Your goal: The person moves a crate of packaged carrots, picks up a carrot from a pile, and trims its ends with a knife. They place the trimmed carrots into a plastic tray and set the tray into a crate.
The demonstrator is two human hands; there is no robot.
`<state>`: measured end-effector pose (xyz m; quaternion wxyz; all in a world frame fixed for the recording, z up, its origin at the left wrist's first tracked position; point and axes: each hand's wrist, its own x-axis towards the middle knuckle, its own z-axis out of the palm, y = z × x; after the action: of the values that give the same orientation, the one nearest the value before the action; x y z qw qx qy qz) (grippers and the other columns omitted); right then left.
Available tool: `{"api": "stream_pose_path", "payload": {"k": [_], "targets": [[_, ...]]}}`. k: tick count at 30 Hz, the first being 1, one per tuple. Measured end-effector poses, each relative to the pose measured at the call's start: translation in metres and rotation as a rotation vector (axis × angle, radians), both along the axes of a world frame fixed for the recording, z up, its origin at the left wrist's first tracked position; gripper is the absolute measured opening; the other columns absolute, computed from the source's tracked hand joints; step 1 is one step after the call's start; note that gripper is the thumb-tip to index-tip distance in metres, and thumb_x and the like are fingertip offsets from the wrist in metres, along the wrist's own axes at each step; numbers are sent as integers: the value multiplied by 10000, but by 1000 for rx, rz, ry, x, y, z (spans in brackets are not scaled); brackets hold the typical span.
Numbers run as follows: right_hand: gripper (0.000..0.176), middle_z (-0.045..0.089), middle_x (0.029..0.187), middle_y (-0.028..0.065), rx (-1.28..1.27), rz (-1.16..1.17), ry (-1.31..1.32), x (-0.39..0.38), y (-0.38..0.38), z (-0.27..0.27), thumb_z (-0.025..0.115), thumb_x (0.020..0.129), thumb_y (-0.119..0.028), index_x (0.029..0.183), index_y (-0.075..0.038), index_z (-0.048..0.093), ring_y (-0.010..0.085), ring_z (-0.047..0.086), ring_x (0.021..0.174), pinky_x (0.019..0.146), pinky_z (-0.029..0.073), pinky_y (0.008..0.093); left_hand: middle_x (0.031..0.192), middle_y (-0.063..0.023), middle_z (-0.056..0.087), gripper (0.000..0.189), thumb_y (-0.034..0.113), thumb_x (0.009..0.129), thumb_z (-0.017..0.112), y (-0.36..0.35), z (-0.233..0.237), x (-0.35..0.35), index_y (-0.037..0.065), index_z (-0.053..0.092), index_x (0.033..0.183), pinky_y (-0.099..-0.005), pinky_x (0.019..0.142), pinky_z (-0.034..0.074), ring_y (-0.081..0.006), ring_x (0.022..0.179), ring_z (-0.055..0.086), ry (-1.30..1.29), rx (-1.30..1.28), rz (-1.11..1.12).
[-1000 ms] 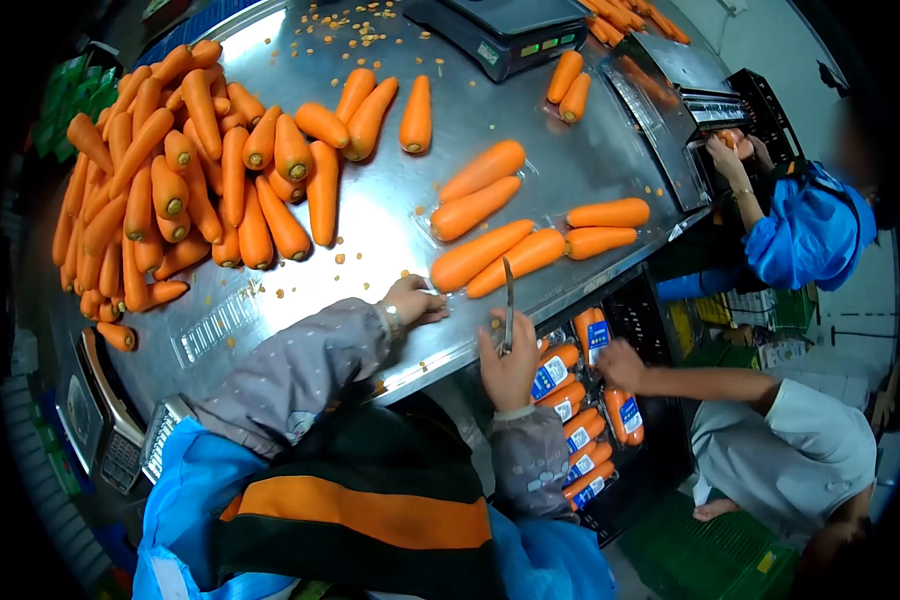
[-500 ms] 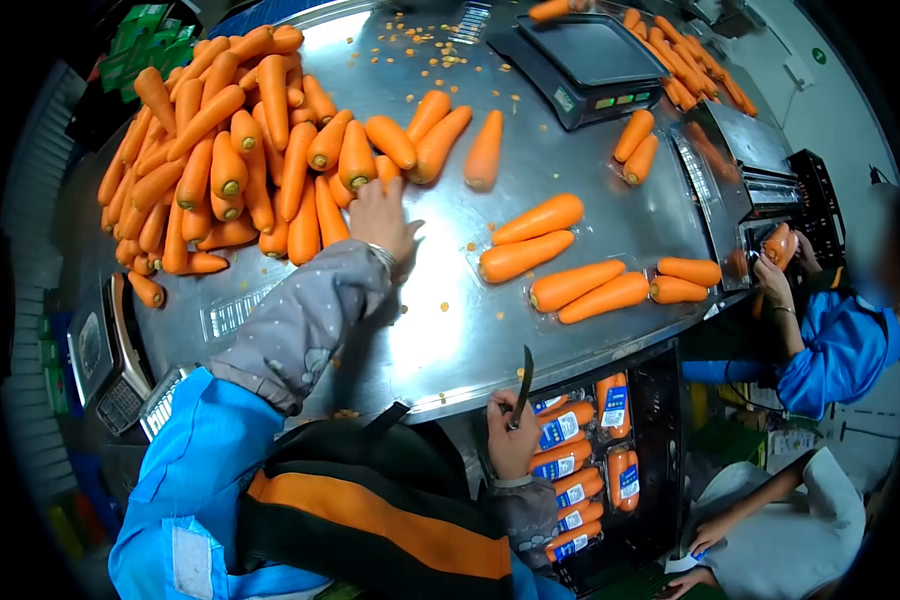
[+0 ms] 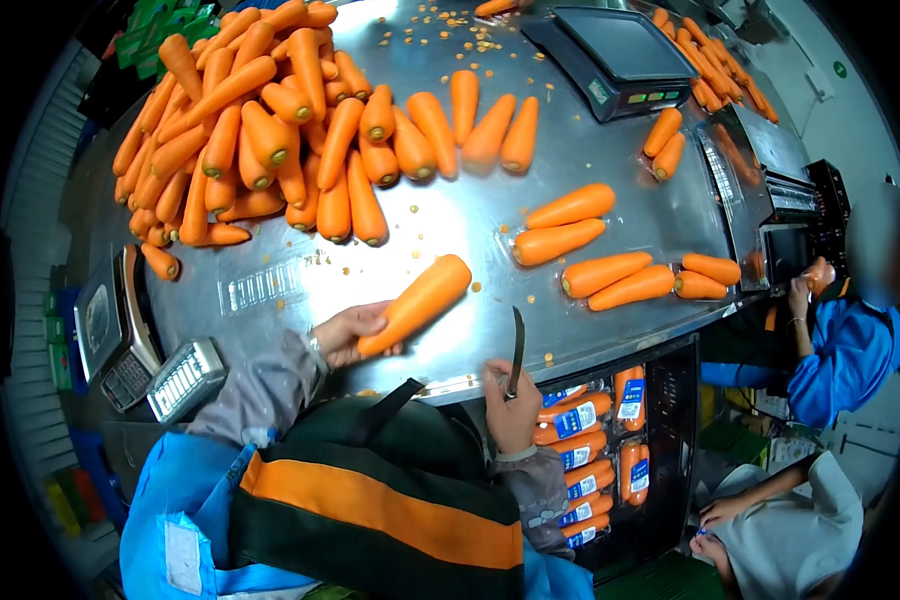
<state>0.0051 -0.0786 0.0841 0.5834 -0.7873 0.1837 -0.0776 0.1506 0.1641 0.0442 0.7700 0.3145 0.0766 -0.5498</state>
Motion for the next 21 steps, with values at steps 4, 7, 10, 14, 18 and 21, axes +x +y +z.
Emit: {"api": "stream_pose_path", "payload": {"k": [4, 7, 10, 14, 18, 21], "targets": [[390, 583, 872, 24, 292, 22, -96, 23, 20, 16, 574, 846, -127, 1195, 10, 466, 27, 436, 542, 481, 367, 168, 1063, -143, 588, 658, 139, 782, 666, 40, 51, -21, -17, 348, 1337, -292, 783, 499, -190, 860, 599, -248, 47, -45], [435, 583, 798, 32, 693, 138, 23, 48, 44, 45, 592, 834, -148, 1215, 15, 461, 28, 418, 457, 403, 346, 161, 1140, -146, 573, 599, 91, 711, 717, 73, 86, -12, -46, 472, 1239, -300, 882, 459, -176, 961, 582, -861, 312, -115], [451, 575, 733, 23, 771, 337, 178, 57, 73, 45, 623, 819, -133, 1214, 25, 475, 26, 407, 436, 388, 327, 152, 1134, -145, 578, 554, 67, 692, 718, 99, 103, -23, -47, 499, 1188, -317, 915, 437, -190, 1008, 570, -893, 351, 75], [346, 555, 706, -9, 697, 483, 249, 56, 128, 34, 645, 787, -93, 1118, -17, 577, 32, 426, 462, 436, 355, 186, 1103, -150, 560, 404, 42, 739, 656, 90, 100, -52, 41, 463, 1093, -365, 970, 385, -225, 1060, 521, -313, 105, 605], [269, 594, 733, 23, -87, 489, -260, 58, 156, 31, 590, 663, 54, 891, -69, 662, 105, 508, 526, 498, 426, 258, 824, -60, 605, 244, 50, 683, 698, 112, 93, -63, 45, 544, 872, -299, 739, 468, -157, 769, 576, -822, 640, 255], [294, 586, 713, 75, -512, 526, -619, 68, 162, 57, 518, 543, 79, 769, -75, 627, 225, 531, 578, 501, 437, 298, 685, -57, 584, 195, 42, 642, 715, 116, 108, -72, 28, 577, 779, -269, 601, 463, -141, 626, 564, -1270, 899, 304]]}}
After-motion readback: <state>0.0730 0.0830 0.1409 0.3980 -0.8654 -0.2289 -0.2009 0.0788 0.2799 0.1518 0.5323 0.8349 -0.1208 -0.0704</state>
